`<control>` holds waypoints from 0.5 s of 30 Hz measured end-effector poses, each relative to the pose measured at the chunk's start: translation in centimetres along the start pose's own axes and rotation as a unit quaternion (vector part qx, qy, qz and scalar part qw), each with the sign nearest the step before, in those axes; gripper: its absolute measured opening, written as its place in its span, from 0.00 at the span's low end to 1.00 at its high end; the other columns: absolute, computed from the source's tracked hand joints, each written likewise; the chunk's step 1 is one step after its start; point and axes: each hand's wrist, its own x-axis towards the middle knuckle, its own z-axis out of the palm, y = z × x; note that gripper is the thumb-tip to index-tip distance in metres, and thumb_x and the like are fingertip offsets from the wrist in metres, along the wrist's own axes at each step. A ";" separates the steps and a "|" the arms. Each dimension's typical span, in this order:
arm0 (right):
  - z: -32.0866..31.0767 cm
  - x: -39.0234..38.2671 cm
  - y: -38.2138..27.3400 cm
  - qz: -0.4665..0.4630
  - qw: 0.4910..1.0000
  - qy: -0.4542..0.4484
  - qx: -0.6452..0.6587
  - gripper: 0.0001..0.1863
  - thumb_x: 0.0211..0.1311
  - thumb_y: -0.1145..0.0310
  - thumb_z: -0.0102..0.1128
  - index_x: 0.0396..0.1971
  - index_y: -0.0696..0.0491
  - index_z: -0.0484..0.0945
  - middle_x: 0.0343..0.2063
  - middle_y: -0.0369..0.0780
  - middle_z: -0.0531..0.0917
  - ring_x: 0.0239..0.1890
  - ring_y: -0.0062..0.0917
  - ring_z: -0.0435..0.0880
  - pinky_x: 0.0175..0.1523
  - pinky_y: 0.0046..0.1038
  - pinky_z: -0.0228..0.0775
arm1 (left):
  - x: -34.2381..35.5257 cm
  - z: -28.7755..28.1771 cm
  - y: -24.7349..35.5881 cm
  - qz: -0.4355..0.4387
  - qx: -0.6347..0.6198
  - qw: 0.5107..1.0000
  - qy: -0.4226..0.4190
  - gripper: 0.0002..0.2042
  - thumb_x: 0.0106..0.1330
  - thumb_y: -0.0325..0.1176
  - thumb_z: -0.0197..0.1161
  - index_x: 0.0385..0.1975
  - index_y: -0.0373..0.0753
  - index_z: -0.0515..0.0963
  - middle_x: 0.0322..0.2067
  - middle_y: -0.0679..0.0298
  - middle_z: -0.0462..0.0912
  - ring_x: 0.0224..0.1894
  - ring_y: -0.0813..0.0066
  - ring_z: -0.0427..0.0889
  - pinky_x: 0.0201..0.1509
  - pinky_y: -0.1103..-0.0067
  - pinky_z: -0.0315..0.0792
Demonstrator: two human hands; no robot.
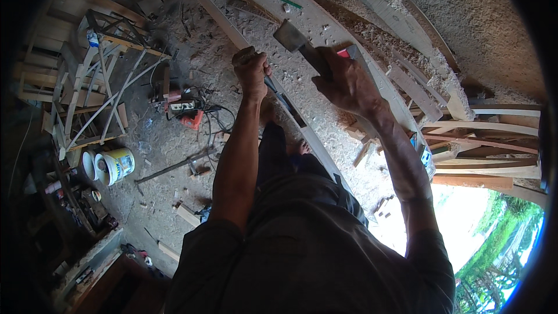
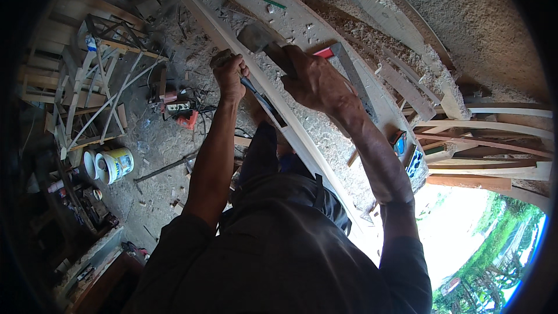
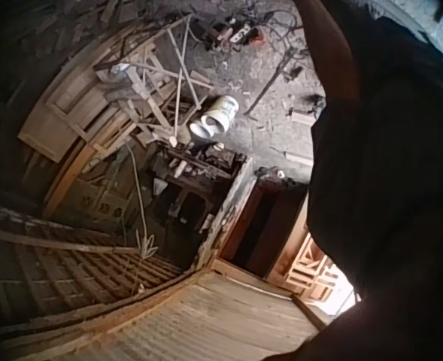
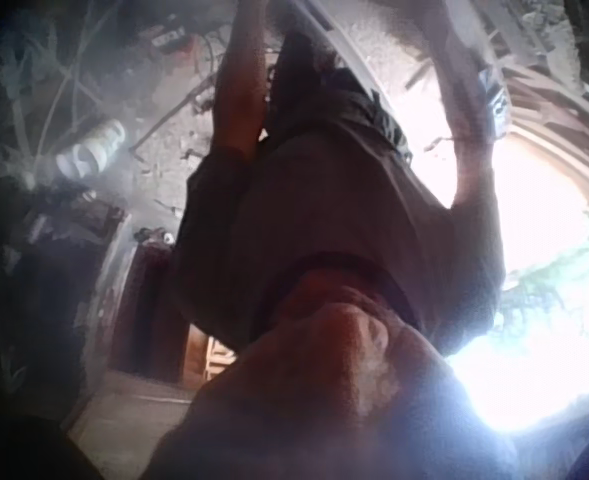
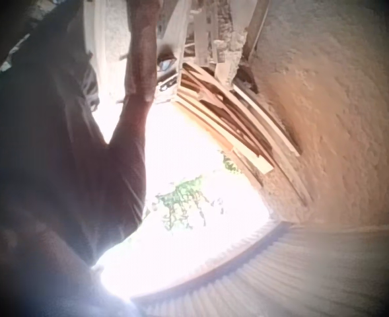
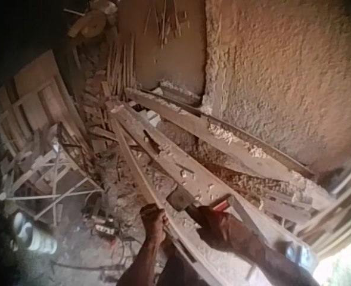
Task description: The person uses a chisel and mallet to carve a long wooden plank. They repeatedly strike the chisel to remove wood shavings and shape the plank. The person occasionally pauses to inspect the carved area.
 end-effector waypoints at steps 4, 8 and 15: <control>-0.2 9.3 -3.3 0.022 0.988 -0.028 -0.152 0.26 0.58 0.70 0.65 0.58 0.56 0.73 0.36 0.52 0.86 0.40 0.45 0.89 0.45 0.41 0.83 | 0.3 -0.3 -0.9 -0.010 0.004 1.000 0.002 0.06 0.61 0.22 0.63 0.25 0.38 0.74 0.19 0.68 0.72 0.15 0.77 0.71 0.20 0.77 0.66; 0.7 11.8 -5.6 -0.083 0.897 -0.317 -0.295 0.25 0.57 0.70 0.62 0.58 0.43 0.76 0.40 0.42 0.88 0.48 0.38 0.88 0.50 0.41 0.81 | -0.9 -1.1 -1.8 -0.004 -0.003 0.999 0.032 0.06 0.64 0.29 0.67 0.34 0.39 0.75 0.23 0.68 0.73 0.18 0.78 0.72 0.23 0.77 0.68; -1.1 18.0 -6.2 -0.073 0.972 0.019 -0.221 0.22 0.57 0.73 0.61 0.53 0.48 0.76 0.35 0.43 0.86 0.35 0.37 0.90 0.42 0.42 0.83 | -0.6 -0.7 -2.3 -0.053 0.008 0.997 0.056 0.09 0.64 0.29 0.69 0.24 0.40 0.75 0.18 0.70 0.73 0.17 0.80 0.71 0.21 0.79 0.67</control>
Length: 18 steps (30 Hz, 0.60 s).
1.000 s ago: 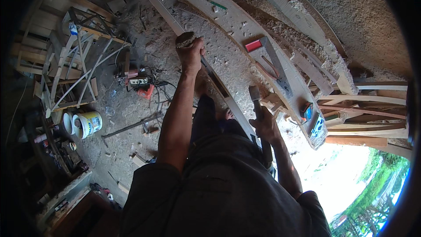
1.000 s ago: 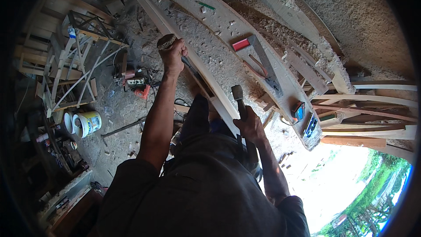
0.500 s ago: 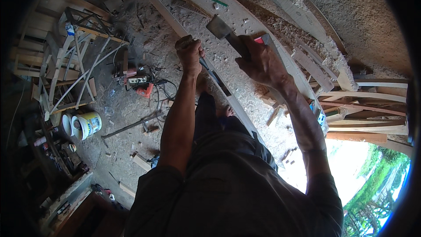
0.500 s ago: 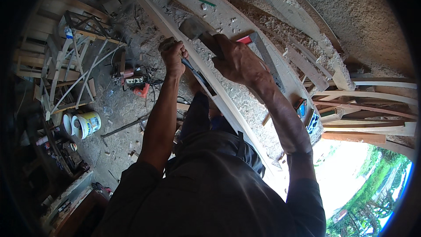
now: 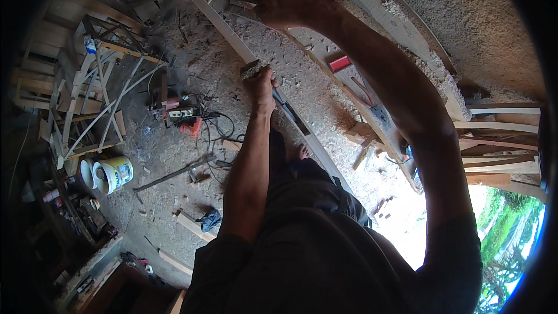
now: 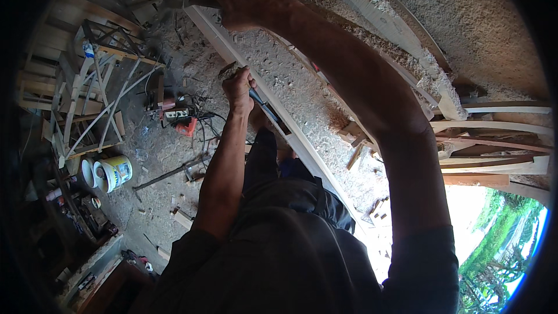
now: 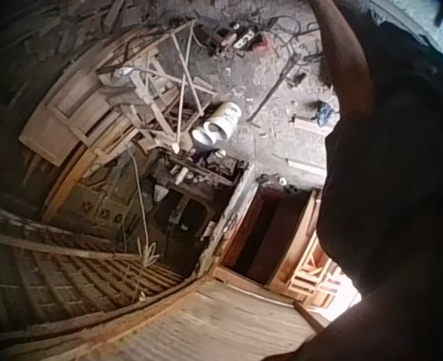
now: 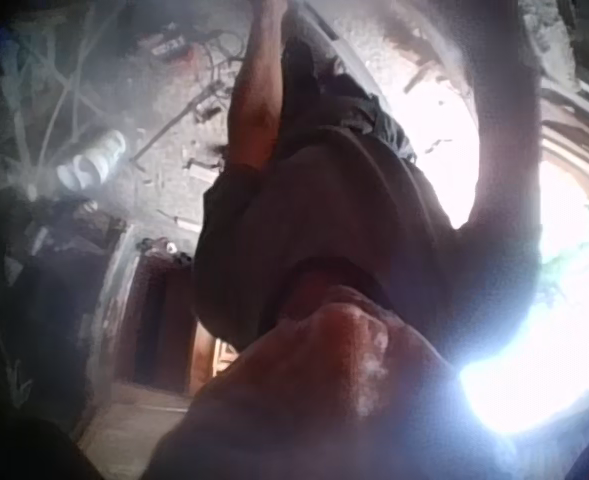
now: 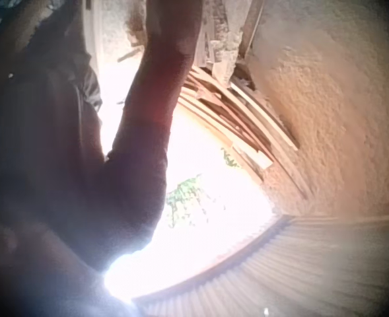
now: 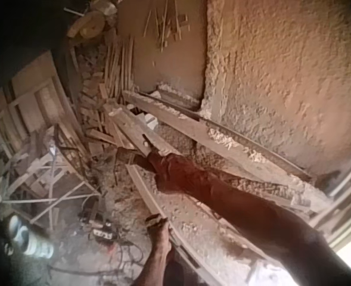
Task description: The person uses a chisel and mallet to carve a long wooden plank. They repeatedly strike the chisel to remove wood shavings and shape the plank. The person occasionally pauses to inspect the carved area.
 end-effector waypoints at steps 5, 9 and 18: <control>4.8 -3.3 -1.4 -0.094 0.924 -0.363 -0.081 0.21 0.57 0.74 0.61 0.53 0.52 0.75 0.40 0.47 0.86 0.44 0.41 0.88 0.47 0.44 0.81 | -1.1 0.1 1.4 -0.048 0.005 0.993 0.111 0.08 0.66 0.29 0.68 0.25 0.38 0.78 0.21 0.69 0.75 0.18 0.81 0.71 0.20 0.80 0.65; 5.0 -9.9 2.1 0.045 0.960 -0.238 0.138 0.23 0.56 0.71 0.65 0.53 0.52 0.74 0.39 0.48 0.86 0.45 0.41 0.87 0.46 0.42 0.80 | -10.1 2.3 -1.0 0.244 0.193 0.950 0.007 0.10 0.64 0.29 0.72 0.32 0.37 0.74 0.23 0.66 0.78 0.19 0.81 0.75 0.21 0.82 0.68; 10.1 -25.8 3.2 0.233 0.917 -0.019 0.324 0.23 0.56 0.62 0.69 0.47 0.58 0.74 0.34 0.48 0.82 0.40 0.41 0.83 0.44 0.41 0.74 | 0.8 1.3 -1.1 -0.035 0.103 0.991 0.074 0.10 0.65 0.33 0.70 0.28 0.40 0.75 0.19 0.69 0.73 0.17 0.79 0.72 0.20 0.78 0.67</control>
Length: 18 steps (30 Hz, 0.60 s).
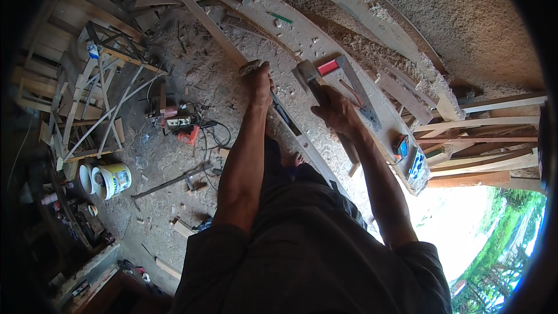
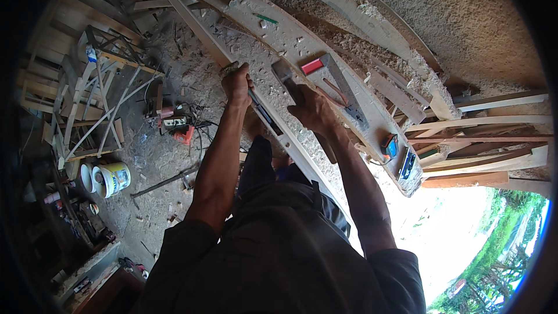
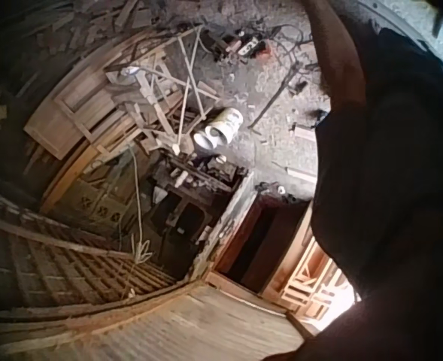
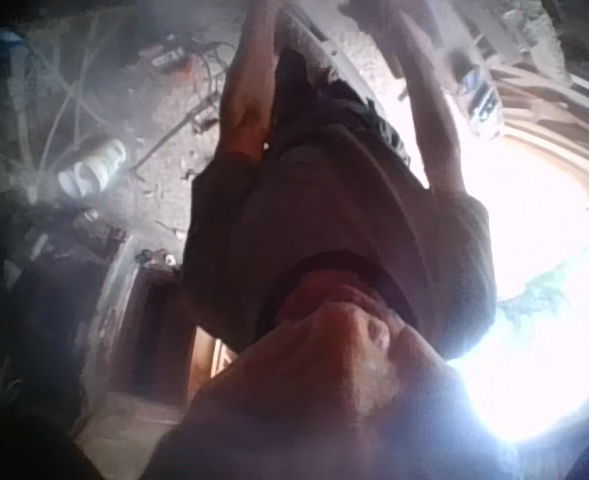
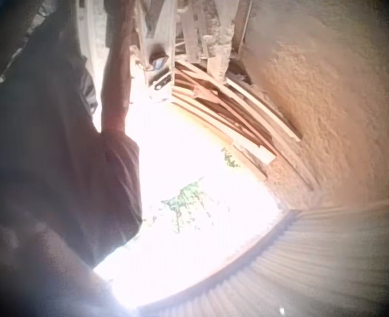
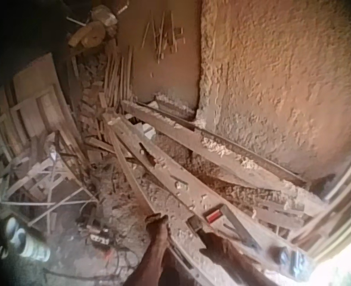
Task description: The person uses a chisel and mallet to carve a long wooden plank. They repeatedly strike the chisel to remove wood shavings and shape the plank. The person occasionally pauses to inspect the carved area.
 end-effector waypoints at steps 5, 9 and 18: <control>-2.5 -6.1 2.9 0.225 0.967 -0.004 0.116 0.24 0.57 0.61 0.70 0.49 0.58 0.74 0.25 0.41 0.78 0.24 0.27 0.81 0.30 0.36 0.74 | -8.2 -4.3 17.3 -0.048 -0.218 0.936 -0.273 0.11 0.66 0.37 0.70 0.27 0.42 0.76 0.20 0.70 0.70 0.17 0.77 0.70 0.20 0.77 0.64; -3.4 -9.3 7.0 0.197 0.976 0.042 0.085 0.28 0.60 0.63 0.67 0.58 0.59 0.72 0.23 0.39 0.78 0.18 0.23 0.77 0.24 0.31 0.71 | -7.7 -4.4 19.0 0.196 -0.002 0.980 -0.039 0.10 0.65 0.37 0.72 0.29 0.41 0.79 0.22 0.71 0.69 0.19 0.76 0.69 0.25 0.75 0.65; -2.5 -12.9 6.3 0.235 0.966 0.028 0.104 0.23 0.59 0.64 0.69 0.51 0.58 0.73 0.24 0.37 0.77 0.19 0.20 0.75 0.24 0.30 0.70 | -7.9 -1.1 10.8 0.169 -0.142 0.975 -0.009 0.11 0.65 0.35 0.72 0.25 0.43 0.76 0.20 0.72 0.68 0.19 0.78 0.70 0.25 0.74 0.66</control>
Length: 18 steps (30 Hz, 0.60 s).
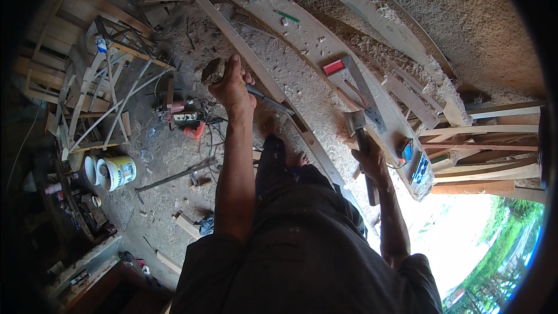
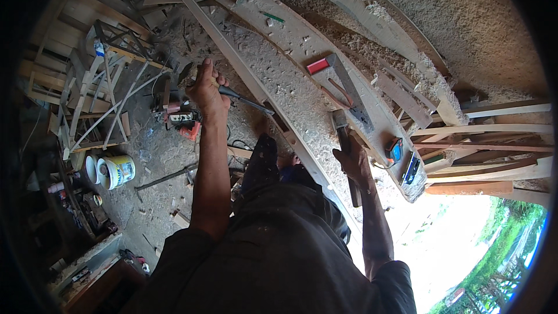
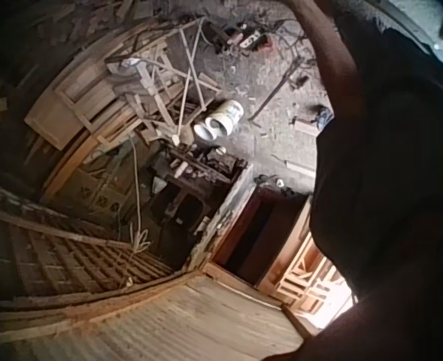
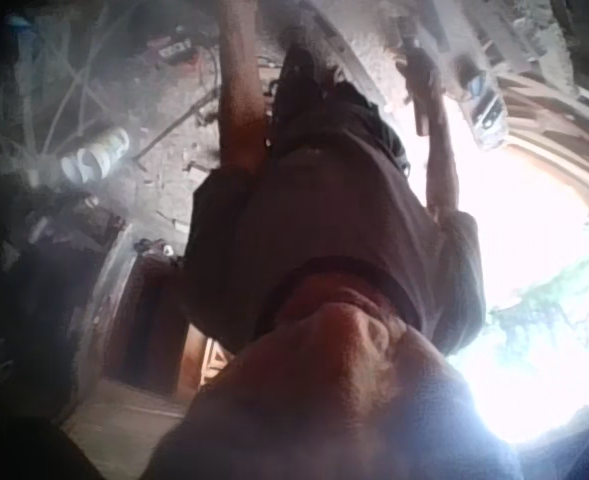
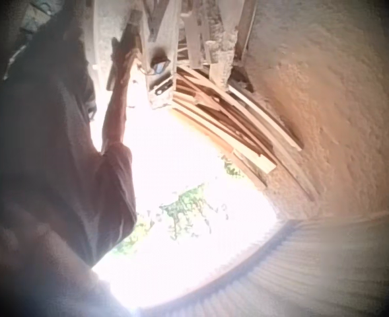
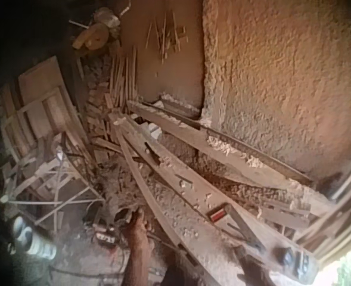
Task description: The person uses a chisel and mallet to carve a long wooden plank. They repeatedly strike the chisel to remove wood shavings and shape the plank. The person occasionally pauses to inspect the carved area.
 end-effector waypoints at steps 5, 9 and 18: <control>1.4 0.3 -0.1 -0.007 1.000 -0.018 -0.017 0.27 0.60 0.62 0.70 0.54 0.60 0.73 0.27 0.40 0.79 0.23 0.21 0.78 0.26 0.29 0.71 | 2.5 0.1 -2.6 -0.028 0.001 0.999 0.035 0.08 0.65 0.28 0.71 0.27 0.33 0.81 0.17 0.68 0.73 0.14 0.79 0.69 0.17 0.78 0.64; 2.2 0.8 -0.8 0.018 0.998 -0.027 -0.050 0.31 0.59 0.60 0.70 0.60 0.58 0.72 0.34 0.47 0.83 0.29 0.31 0.82 0.36 0.36 0.76 | 4.7 0.3 -3.2 -0.038 0.044 0.998 0.015 0.07 0.65 0.27 0.70 0.27 0.33 0.80 0.17 0.68 0.73 0.14 0.79 0.69 0.17 0.78 0.63; 2.6 2.6 -3.8 -0.043 0.996 -0.038 -0.070 0.29 0.58 0.61 0.71 0.57 0.57 0.74 0.37 0.49 0.84 0.39 0.35 0.83 0.46 0.38 0.74 | 3.8 -1.3 -9.8 -0.098 0.046 0.994 0.016 0.07 0.65 0.26 0.69 0.27 0.35 0.78 0.17 0.68 0.73 0.13 0.80 0.69 0.15 0.79 0.63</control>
